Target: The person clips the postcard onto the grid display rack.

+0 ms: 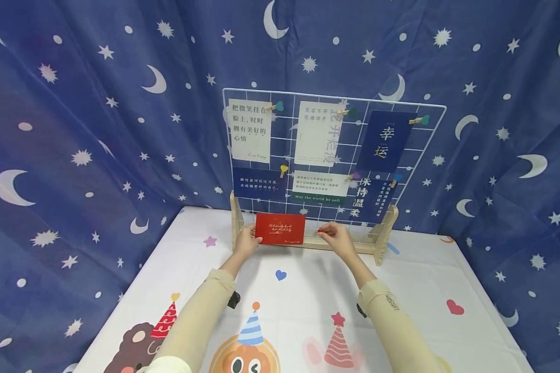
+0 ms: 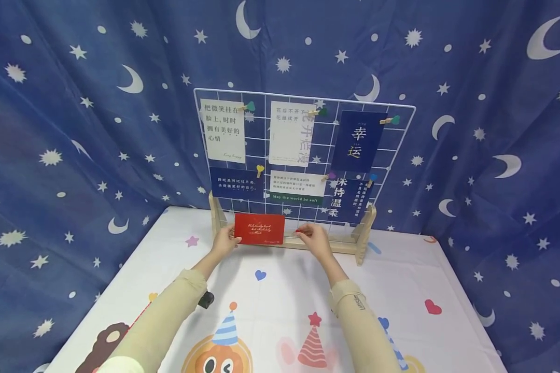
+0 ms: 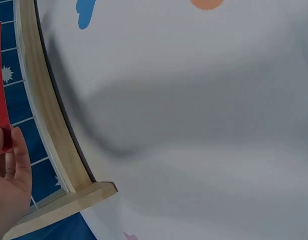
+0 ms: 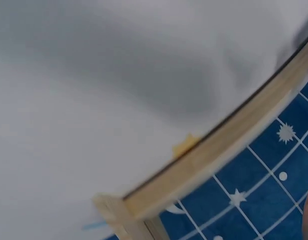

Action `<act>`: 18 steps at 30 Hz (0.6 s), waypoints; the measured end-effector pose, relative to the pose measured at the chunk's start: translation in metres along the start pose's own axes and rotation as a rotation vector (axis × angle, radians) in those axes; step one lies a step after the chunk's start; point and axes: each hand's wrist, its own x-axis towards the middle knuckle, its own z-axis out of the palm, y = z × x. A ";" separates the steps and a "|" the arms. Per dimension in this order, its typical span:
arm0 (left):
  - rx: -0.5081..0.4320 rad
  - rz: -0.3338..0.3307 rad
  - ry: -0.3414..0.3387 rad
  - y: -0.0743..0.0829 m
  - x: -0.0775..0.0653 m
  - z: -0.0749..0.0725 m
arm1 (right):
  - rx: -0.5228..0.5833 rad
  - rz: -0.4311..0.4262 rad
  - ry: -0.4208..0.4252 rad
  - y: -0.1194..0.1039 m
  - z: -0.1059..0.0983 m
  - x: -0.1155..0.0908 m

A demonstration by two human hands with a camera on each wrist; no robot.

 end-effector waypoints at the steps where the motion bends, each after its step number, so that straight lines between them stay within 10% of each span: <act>1: 0.011 0.005 0.006 0.001 0.002 0.001 | -0.028 -0.005 0.000 -0.002 -0.002 0.003; 8: 0.065 0.039 0.053 -0.009 0.016 0.013 | -0.108 0.008 0.031 -0.016 -0.009 0.017; 18: 0.090 -0.014 0.132 -0.167 0.087 0.078 | -0.100 0.064 0.062 -0.015 -0.001 0.022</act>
